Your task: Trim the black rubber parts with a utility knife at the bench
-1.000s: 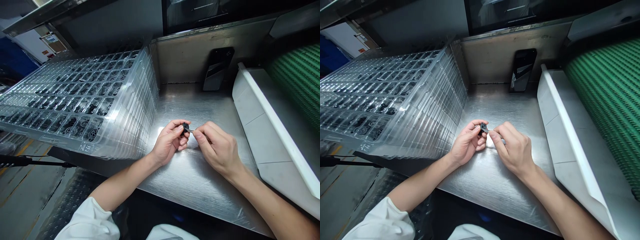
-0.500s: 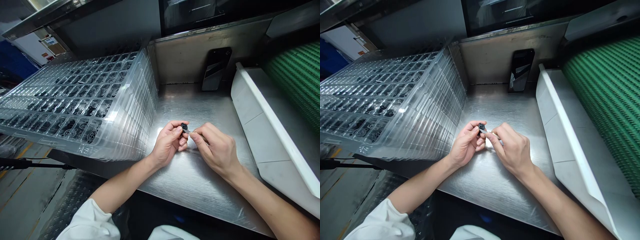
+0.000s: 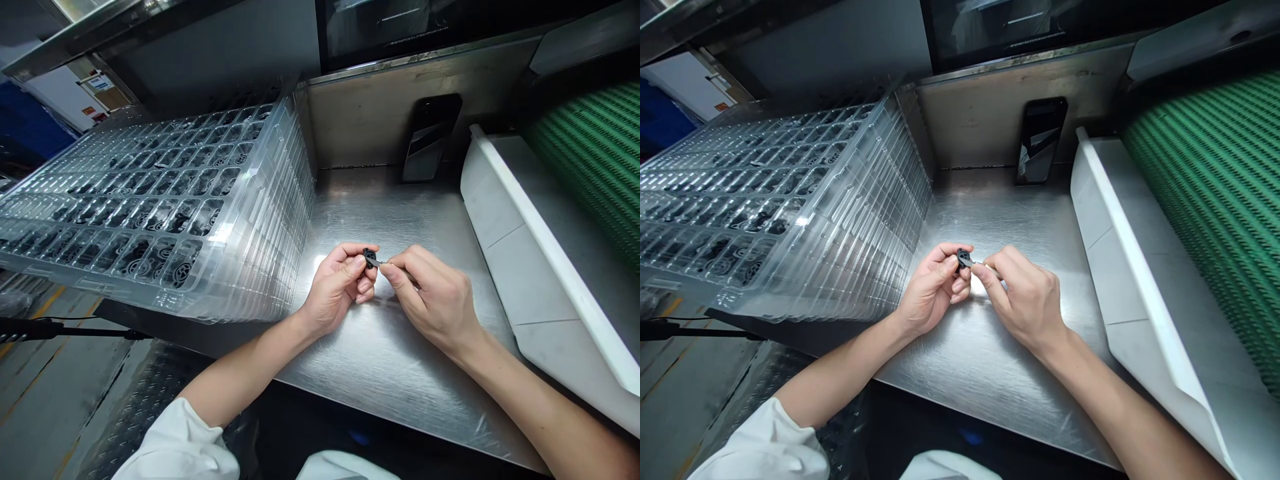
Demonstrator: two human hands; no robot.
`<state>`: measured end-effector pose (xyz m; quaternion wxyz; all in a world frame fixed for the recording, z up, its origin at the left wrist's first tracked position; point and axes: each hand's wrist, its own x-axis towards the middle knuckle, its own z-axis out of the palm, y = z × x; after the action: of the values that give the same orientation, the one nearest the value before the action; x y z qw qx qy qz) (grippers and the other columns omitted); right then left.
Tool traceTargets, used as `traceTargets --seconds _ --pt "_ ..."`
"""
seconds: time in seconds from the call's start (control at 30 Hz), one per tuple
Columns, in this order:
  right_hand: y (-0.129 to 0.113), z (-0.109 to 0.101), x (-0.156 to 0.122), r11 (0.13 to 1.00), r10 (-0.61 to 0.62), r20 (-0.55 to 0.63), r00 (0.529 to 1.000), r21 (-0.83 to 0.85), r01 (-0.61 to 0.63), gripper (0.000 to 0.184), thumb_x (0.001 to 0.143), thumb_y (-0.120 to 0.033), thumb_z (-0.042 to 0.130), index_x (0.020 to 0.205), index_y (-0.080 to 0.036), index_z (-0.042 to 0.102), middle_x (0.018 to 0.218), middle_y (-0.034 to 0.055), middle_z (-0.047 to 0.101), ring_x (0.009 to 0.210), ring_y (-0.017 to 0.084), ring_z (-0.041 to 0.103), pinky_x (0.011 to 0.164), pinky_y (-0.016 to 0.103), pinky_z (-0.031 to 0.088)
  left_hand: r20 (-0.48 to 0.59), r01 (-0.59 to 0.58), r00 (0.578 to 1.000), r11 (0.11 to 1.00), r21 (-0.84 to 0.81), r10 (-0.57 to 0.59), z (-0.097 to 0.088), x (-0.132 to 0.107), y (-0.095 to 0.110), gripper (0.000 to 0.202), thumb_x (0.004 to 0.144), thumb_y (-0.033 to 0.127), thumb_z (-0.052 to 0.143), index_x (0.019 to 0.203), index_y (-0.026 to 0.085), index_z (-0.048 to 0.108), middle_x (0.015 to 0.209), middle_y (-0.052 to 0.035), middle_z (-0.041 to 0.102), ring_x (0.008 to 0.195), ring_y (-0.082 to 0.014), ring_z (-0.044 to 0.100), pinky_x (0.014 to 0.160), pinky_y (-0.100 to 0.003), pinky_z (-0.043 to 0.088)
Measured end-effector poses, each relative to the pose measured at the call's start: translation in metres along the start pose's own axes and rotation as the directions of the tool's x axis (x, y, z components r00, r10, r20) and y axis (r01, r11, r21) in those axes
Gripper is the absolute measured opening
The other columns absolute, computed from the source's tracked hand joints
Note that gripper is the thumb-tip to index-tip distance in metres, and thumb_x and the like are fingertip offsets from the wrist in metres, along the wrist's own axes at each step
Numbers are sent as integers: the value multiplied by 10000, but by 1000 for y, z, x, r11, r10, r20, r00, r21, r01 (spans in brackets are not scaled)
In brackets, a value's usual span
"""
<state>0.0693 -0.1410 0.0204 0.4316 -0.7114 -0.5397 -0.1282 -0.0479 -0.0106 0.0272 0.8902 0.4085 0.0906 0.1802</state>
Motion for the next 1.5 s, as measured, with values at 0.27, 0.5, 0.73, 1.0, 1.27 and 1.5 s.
traceTargets --seconds 0.27,0.5,0.73,1.0,1.27,1.5 --pt "2 1 -1 999 -31 -25 999 -11 31 301 1109 -311 562 842 -184 618 754 -8 555 590 121 477 574 286 343 33 -8 999 1000 -7 8 -2 0 -1 243 948 311 748 1137 167 695 788 -15 625 614 -77 493 535 -183 389" --pt "3 1 -1 999 -34 -25 999 -24 34 283 1104 -300 573 853 -182 627 755 -10 554 586 118 475 570 285 340 42 -7 999 1000 -10 8 -2 0 -1 237 955 302 740 1143 164 697 788 -12 612 610 -74 479 529 -180 385" --pt "3 0 0 999 -38 -25 999 -10 37 293 1106 -304 570 844 -184 618 752 -9 548 596 121 482 577 287 343 44 -6 999 1000 -10 7 -1 -1 -1 239 948 302 747 1133 156 702 776 -11 606 606 -73 474 529 -178 385" --pt "4 -2 1 999 -19 -31 999 39 21 255 1092 -276 588 853 -194 619 754 -6 559 611 134 491 590 297 355 45 -6 999 1000 0 6 0 -1 0 250 945 304 745 1142 154 704 783 -10 587 610 -74 465 525 -181 373" --pt "-1 -3 5 906 157 -21 987 401 -135 137 1066 -318 621 983 -229 683 835 -4 599 646 145 516 579 282 392 42 8 999 1000 11 -8 1 0 2 271 931 323 748 1145 170 685 817 -7 586 608 -73 467 518 -189 365" --pt "-4 2 1 897 212 52 976 386 -215 110 1019 -245 667 911 -229 656 772 -28 604 619 137 501 575 276 386 75 -38 997 988 153 27 -2 1 -5 339 895 396 793 1110 163 671 763 8 618 547 -70 472 492 -209 366"
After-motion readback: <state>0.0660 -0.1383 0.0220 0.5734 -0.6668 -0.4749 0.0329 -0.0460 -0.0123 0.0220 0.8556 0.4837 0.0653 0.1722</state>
